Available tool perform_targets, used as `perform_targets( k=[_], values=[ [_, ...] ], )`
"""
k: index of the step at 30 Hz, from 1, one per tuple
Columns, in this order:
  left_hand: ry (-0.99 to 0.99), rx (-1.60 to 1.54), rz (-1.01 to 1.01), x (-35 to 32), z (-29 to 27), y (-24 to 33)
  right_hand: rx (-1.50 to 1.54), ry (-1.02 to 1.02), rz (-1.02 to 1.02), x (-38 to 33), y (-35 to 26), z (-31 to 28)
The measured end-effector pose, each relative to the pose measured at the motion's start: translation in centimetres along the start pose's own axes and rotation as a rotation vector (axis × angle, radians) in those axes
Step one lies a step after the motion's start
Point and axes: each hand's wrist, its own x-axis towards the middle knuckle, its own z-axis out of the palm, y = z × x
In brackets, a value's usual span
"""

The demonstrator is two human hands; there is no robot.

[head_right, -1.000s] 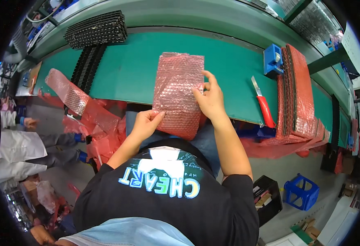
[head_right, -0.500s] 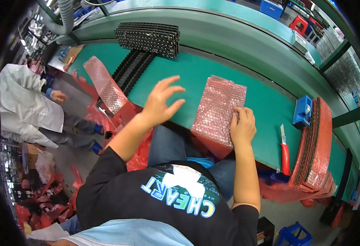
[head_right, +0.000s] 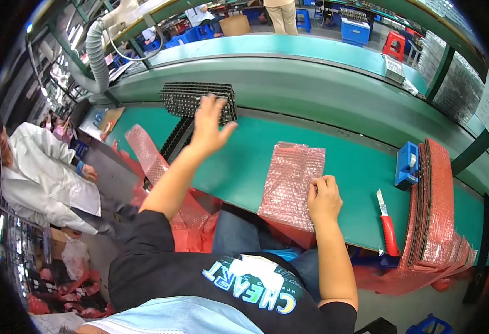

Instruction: Packaging electronic circuit boards or panels into protective red bubble wrap sleeves at an assembly station.

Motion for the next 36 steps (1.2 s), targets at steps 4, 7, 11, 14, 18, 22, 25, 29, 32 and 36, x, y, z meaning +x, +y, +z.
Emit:
perform_targets(
  k=[4,7,11,14,18,22,25,29,32,36],
  values=[
    [-0.309,-0.386,0.189,-4.9,-0.4,10.9,-0.038,-0.040,0.111,0.2,-0.3,-0.2],
    [-0.463,-0.558,0.262,-7.6,1.0,14.3,-0.087,-0.019,0.118,0.3,-1.2,-0.2],
    [-0.387,-0.636,0.293,-8.6,4.0,14.6,-0.158,0.097,0.068,1.4,-1.9,-0.7],
    [-0.445,-0.632,0.282,-9.1,3.4,14.6,0.102,0.020,-0.177,6.1,-6.2,-1.6],
    [-0.491,-0.709,0.279,-8.7,3.4,14.2,0.357,-0.199,-0.334,13.5,-14.0,2.1],
    [-0.453,-0.760,0.268,-8.9,3.9,14.2,0.249,-0.014,-0.576,19.2,-19.5,9.9],
    [-0.377,-0.803,0.243,-9.3,4.4,14.2,0.124,0.064,-0.714,21.7,-22.6,13.3],
    [-0.384,-0.818,0.215,-9.7,4.1,14.4,-0.164,-0.103,-0.547,22.3,-26.1,14.6],
    [-0.443,-0.863,0.119,-9.7,4.9,14.6,-0.182,-0.265,-0.545,22.6,-27.7,15.1],
    [-0.407,-0.958,0.007,-10.2,6.9,15.4,-0.149,-0.236,-0.632,22.9,-28.0,15.5]
  ],
)
